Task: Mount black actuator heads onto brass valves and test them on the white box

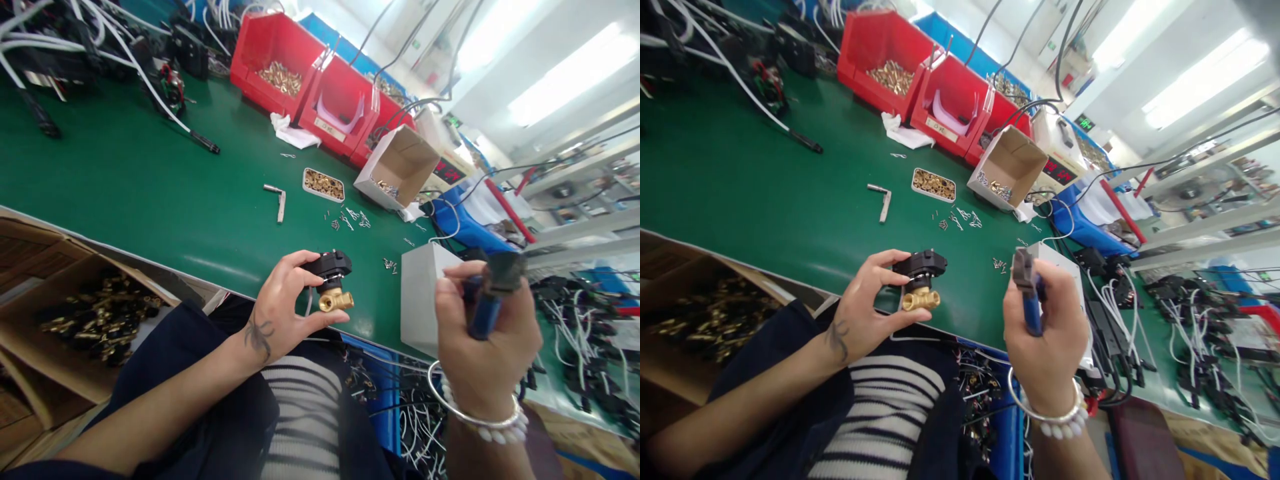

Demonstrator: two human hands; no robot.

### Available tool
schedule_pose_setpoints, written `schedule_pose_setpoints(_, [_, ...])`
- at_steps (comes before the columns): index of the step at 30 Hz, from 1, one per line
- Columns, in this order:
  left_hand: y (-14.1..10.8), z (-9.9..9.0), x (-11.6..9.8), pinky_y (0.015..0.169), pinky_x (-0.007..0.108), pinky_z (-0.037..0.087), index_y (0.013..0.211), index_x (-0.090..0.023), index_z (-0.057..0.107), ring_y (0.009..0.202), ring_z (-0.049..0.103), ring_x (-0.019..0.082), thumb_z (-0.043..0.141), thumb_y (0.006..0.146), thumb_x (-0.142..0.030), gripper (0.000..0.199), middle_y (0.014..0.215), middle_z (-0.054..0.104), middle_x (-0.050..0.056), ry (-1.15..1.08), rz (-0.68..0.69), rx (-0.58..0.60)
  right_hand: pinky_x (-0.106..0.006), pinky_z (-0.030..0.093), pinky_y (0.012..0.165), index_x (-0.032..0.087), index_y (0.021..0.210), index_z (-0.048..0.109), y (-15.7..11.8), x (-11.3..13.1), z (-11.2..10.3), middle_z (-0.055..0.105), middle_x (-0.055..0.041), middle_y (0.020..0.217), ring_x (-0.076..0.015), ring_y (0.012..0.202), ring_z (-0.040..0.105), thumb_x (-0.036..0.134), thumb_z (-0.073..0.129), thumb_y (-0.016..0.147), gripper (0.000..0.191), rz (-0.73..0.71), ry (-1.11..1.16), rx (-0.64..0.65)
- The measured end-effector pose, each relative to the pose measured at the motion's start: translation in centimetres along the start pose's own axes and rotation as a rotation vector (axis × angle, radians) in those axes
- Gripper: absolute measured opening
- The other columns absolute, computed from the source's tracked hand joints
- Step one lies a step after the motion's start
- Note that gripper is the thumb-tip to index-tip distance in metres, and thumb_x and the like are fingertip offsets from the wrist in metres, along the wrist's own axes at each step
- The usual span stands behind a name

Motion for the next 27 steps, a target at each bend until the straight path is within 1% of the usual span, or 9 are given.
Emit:
schedule_pose_setpoints(5, [0.0, 0.2, -0.1, 0.093, 0.046, 0.059, 0.100, -0.019, 0.054, 0.115, 0.067, 0.028, 0.080, 0.080, -0.047, 0.044, 0.122, 0.063, 0.017, 0.046, 0.021, -0.001, -0.025, 0.041, 0.054, 0.019, 0.096, 0.064, 0.1, 0.2, 1.4, 0.060, -0.0002, 0.071, -0.0152, 0.060, 0.057, 0.005, 0.050, 0.082, 0.024, -0.239, -0.033, 0.514])
schedule_pose_setpoints(7, [0.0, 0.3, -0.1, 0.093, 0.046, 0.059, 0.100, -0.019, 0.054, 0.115, 0.067, 0.028, 0.081, 0.080, -0.046, 0.043, 0.122, 0.063, 0.017, 0.053, 0.020, 0.000, -0.025, 0.043, 0.056, 0.020, 0.098, 0.064, 0.3, 0.0, 1.1, 0.062, -0.0007, 0.075, -0.0145, 0.060, 0.057, 0.009, 0.053, 0.085, 0.020, -0.196, -0.055, 0.390])
schedule_pose_setpoints(10, [0.0, 0.3, -0.2, 0.094, 0.043, 0.059, 0.099, -0.018, 0.054, 0.114, 0.067, 0.027, 0.081, 0.080, -0.046, 0.044, 0.122, 0.064, 0.018, 0.048, 0.024, -0.003, -0.026, 0.046, 0.062, 0.020, 0.103, 0.061, 0.0, -0.4, 0.2, 0.065, -0.0014, 0.084, -0.0140, 0.065, 0.058, 0.017, 0.060, 0.089, 0.015, -0.022, -0.014, -0.024])
schedule_pose_setpoints(11, [0.1, 0.3, -0.2, 0.094, 0.043, 0.059, 0.099, -0.018, 0.054, 0.114, 0.067, 0.027, 0.080, 0.080, -0.047, 0.044, 0.121, 0.064, 0.018, 0.049, 0.027, -0.004, -0.025, 0.046, 0.061, 0.020, 0.103, 0.061, -0.2, -0.4, 0.4, 0.065, -0.0012, 0.084, -0.0139, 0.064, 0.058, 0.017, 0.060, 0.088, 0.015, -0.018, 0.003, -0.035])
schedule_pose_setpoints(16, [0.1, 0.1, -0.2, 0.095, 0.044, 0.059, 0.100, -0.018, 0.054, 0.115, 0.066, 0.028, 0.080, 0.080, -0.048, 0.044, 0.120, 0.064, 0.018, 0.075, 0.024, 0.008, -0.025, 0.042, 0.055, 0.019, 0.098, 0.063, -0.7, -0.2, 2.1, 0.060, -0.0001, 0.073, -0.0140, 0.059, 0.056, 0.007, 0.051, 0.082, 0.023, -0.192, 0.007, 0.514])
schedule_pose_setpoints(20, [0.0, 0.2, -0.1, 0.094, 0.045, 0.059, 0.100, -0.019, 0.054, 0.114, 0.067, 0.027, 0.081, 0.079, -0.047, 0.044, 0.121, 0.063, 0.017, 0.056, 0.016, 0.004, -0.025, 0.042, 0.056, 0.021, 0.102, 0.060, -0.2, -0.5, 0.9, 0.058, 0.0012, 0.074, -0.0125, 0.056, 0.051, 0.016, 0.057, 0.088, 0.015, 0.007, 0.032, 0.093])
schedule_pose_setpoints(21, [0.0, 0.2, -0.1, 0.094, 0.046, 0.059, 0.100, -0.019, 0.054, 0.114, 0.067, 0.027, 0.081, 0.079, -0.047, 0.044, 0.122, 0.063, 0.017, 0.054, 0.019, 0.003, -0.025, 0.042, 0.055, 0.022, 0.102, 0.059, -0.2, -0.5, 0.8, 0.058, 0.0017, 0.073, -0.0124, 0.055, 0.050, 0.017, 0.057, 0.088, 0.015, 0.020, 0.037, 0.086])
schedule_pose_setpoints(25, [-0.1, 0.2, -0.1, 0.094, 0.046, 0.059, 0.101, -0.019, 0.054, 0.116, 0.066, 0.029, 0.080, 0.080, -0.048, 0.044, 0.121, 0.063, 0.017, 0.070, 0.025, 0.005, -0.026, 0.041, 0.054, 0.021, 0.099, 0.063, -0.2, -0.1, 1.7, 0.061, -0.0009, 0.073, -0.0147, 0.057, 0.055, 0.010, 0.050, 0.084, 0.023, -0.157, -0.018, 0.551])
schedule_pose_setpoints(27, [-0.1, 0.2, -0.2, 0.093, 0.046, 0.059, 0.101, -0.019, 0.054, 0.115, 0.066, 0.029, 0.080, 0.079, -0.047, 0.044, 0.121, 0.063, 0.017, 0.072, 0.015, 0.004, -0.026, 0.042, 0.057, 0.020, 0.099, 0.064, 0.0, -0.1, 1.4, 0.062, -0.0017, 0.076, -0.0147, 0.061, 0.057, 0.010, 0.051, 0.085, 0.021, -0.153, -0.043, 0.473])
Point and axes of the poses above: each hand's wrist, its own y-axis towards the middle knuckle, its own z-axis out of the palm, x = y × z, the point moved 2 cm from there along y, towards the middle knuckle
